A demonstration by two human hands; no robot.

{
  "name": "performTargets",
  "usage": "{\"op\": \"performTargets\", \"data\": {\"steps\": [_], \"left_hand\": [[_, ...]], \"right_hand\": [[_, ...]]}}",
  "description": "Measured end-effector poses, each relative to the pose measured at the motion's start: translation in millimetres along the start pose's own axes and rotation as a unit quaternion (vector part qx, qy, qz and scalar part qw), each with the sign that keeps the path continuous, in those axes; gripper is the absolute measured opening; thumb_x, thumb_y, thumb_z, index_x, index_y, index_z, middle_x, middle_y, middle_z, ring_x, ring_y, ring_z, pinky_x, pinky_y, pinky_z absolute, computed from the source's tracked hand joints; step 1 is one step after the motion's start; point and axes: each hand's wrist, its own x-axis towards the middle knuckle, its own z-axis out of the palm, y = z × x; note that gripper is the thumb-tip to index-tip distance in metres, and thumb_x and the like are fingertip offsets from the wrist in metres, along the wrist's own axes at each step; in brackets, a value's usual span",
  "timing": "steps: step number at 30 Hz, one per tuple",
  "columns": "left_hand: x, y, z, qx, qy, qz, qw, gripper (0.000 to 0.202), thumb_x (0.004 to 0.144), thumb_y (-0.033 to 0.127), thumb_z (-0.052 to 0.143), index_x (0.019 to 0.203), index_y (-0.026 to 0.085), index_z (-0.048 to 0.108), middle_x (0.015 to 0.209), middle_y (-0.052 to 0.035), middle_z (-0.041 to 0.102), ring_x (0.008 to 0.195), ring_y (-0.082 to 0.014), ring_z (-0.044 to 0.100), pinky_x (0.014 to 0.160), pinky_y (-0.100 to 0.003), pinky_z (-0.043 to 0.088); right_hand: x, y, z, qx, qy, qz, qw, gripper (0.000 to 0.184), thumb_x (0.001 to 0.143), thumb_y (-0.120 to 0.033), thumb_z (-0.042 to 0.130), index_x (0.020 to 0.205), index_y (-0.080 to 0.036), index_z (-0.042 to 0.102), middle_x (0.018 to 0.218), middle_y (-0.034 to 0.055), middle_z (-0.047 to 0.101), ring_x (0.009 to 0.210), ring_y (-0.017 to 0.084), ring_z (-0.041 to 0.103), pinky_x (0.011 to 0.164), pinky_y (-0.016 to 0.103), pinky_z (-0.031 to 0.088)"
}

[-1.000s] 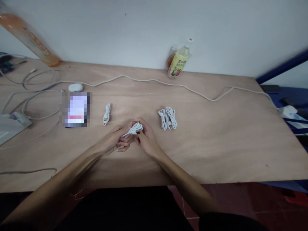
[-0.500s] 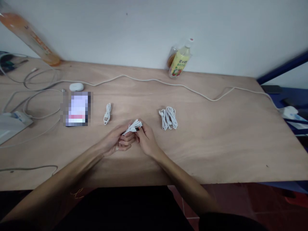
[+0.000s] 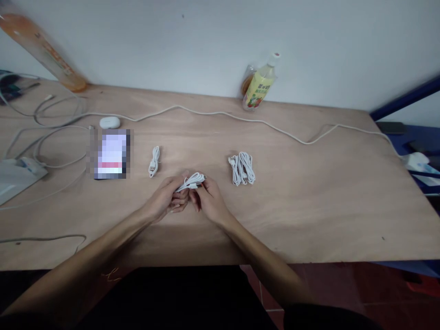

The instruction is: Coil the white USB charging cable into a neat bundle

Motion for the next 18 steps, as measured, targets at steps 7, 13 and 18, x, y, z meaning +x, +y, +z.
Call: {"op": "performTargets", "data": {"steps": [7,13,18], "left_hand": [[1.5,-3.2,-1.2,0.022,0.006,0.016,1.0,0.064,0.083,0.077,0.079,0.066,0.022,0.049,0.053,0.0126,0.027,0.043,-0.0048,0.019,0.037,-0.019,0.024],[0.5,-2.9,0.2,0.011,0.013,0.018,1.0,0.064,0.082,0.075,0.081,0.065,0.022,0.049,0.052,0.011,0.032,0.044,-0.0047,0.021,0.037,-0.018,0.023],[1.5,-5.2,0.3,0.012,0.024,0.021,0.999,0.062,0.08,0.073,0.083,0.068,0.023,0.048,0.053,0.0114,0.031,0.043,-0.0049,0.022,0.037,-0.018,0.023]], "right_hand": [[-0.7,0.7,2.8,0.011,-0.006,0.005,1.0,0.03,0.089,-0.048,0.061,0.071,-0.025,0.054,0.049,-0.0088,0.047,0.036,0.009,0.039,0.037,0.022,0.034],[-0.3,2.8,4.2,0.034,-0.002,0.005,0.999,0.034,0.09,-0.051,0.064,0.071,-0.025,0.053,0.048,-0.0101,0.044,0.035,0.008,0.035,0.035,0.022,0.032],[-0.4,2.0,3.7,0.032,-0.005,0.003,0.999,0.036,0.091,-0.053,0.066,0.072,-0.024,0.055,0.048,-0.008,0.05,0.035,0.008,0.038,0.035,0.021,0.031]]}}
